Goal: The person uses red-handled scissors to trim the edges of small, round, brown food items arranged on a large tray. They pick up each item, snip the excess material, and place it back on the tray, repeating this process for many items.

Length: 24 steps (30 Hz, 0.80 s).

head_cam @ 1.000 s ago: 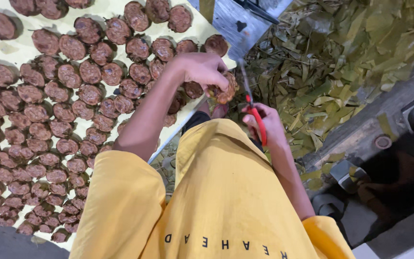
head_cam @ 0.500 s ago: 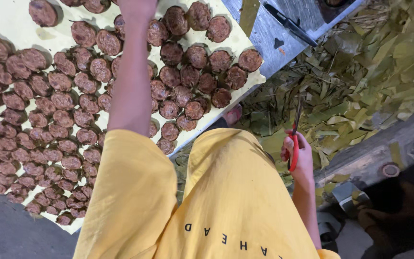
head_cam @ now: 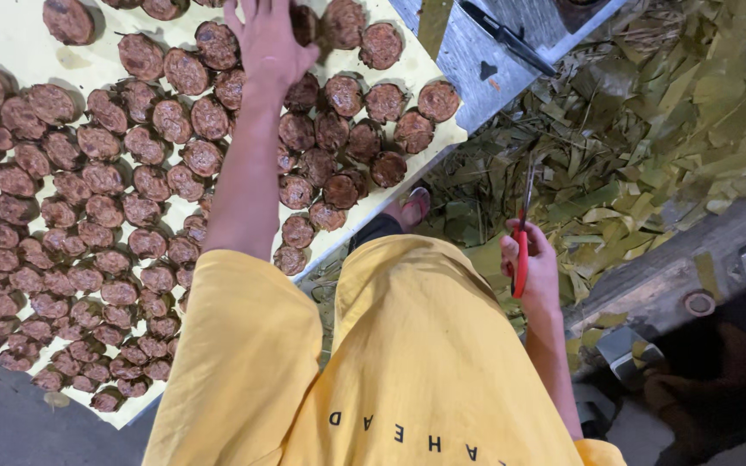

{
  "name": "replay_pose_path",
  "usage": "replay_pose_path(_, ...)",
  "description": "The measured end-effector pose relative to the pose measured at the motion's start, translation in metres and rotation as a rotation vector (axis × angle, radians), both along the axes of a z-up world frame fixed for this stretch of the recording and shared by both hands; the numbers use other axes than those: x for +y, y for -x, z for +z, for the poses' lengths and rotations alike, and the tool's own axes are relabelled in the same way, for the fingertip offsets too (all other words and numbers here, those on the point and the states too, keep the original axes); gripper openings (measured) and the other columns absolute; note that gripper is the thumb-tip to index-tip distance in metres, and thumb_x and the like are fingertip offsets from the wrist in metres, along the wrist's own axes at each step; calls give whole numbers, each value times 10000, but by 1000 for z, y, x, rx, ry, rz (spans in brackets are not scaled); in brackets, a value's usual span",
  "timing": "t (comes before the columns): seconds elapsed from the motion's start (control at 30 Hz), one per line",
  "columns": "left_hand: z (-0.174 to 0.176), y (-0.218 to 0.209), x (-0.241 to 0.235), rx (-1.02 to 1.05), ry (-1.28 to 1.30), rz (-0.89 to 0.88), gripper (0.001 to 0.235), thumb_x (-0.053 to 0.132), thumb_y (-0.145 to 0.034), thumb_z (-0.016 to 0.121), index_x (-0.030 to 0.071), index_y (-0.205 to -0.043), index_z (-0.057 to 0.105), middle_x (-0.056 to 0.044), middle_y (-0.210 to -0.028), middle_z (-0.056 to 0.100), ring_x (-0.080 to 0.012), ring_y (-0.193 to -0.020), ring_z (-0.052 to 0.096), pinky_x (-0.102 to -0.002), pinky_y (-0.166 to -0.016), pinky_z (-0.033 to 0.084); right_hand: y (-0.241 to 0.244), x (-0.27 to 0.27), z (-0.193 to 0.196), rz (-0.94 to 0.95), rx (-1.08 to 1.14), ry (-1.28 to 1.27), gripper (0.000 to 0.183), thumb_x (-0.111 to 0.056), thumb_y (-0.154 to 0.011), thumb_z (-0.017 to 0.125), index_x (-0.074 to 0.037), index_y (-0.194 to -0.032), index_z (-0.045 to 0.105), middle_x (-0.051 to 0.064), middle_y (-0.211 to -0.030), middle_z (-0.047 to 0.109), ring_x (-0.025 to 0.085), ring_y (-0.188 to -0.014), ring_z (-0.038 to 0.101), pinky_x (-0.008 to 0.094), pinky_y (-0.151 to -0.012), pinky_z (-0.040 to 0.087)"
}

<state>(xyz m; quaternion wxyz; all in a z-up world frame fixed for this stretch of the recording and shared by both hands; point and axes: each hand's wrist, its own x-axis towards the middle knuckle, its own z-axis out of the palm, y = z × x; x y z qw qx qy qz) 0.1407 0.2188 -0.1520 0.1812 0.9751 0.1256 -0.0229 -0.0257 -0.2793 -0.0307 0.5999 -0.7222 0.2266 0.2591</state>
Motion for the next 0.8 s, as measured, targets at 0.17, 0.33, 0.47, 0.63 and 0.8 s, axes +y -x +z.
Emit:
replay_pose_path(0.17, 14, 14, 2, 29, 311, 146, 620, 317, -842, 814, 136, -1352, 513, -36, -1157, 726, -206, -1171, 651, -570, -1234, 218, 9, -13, -6, 13, -20, 2, 402, -161, -926, 735, -33, -1285, 608, 7, -734, 572, 91, -559, 531, 249, -492, 417)
replay_pose_path(0.33, 37, 61, -33, -324, 1659, 526, 685, 292, -832, 831, 87, -1382, 477, -193, -1245, 632, -312, -1093, 681, -493, -1043, 572, 19, -26, -11, -21, -32, -106, 420, -177, -917, 741, -33, -1286, 602, 3, -737, 580, 89, -561, 537, 255, -498, 435)
replay_pose_path(0.47, 49, 112, -112, -390, 2330, 911, 543, 356, -921, 588, 44, -1323, 398, -261, -1248, 579, -406, -1140, 650, -580, -933, 588, 25, -21, -7, 24, -34, -90, 465, -180, -880, 756, -36, -1296, 607, 3, -758, 582, 96, -583, 546, 255, -514, 437)
replay_pose_path(0.63, 64, 137, -179, 12, 2001, 522, 600, 256, -923, 674, 39, -1405, 390, -194, -1163, 670, -332, -1066, 693, -463, -931, 626, 22, -9, 18, 383, -409, 169, 560, -190, -854, 861, 14, -1308, 605, -26, -939, 555, 75, -820, 520, 224, -760, 476)
replay_pose_path(0.8, 92, 157, -215, 320, 1696, 178, 776, 274, -908, 787, 51, -1564, 438, -126, -1264, 658, -150, -974, 590, -268, -736, 487, 9, -1, 45, 476, -339, 273, 641, -243, -758, 915, -10, -1266, 601, -41, -859, 527, 76, -760, 462, 242, -697, 456)
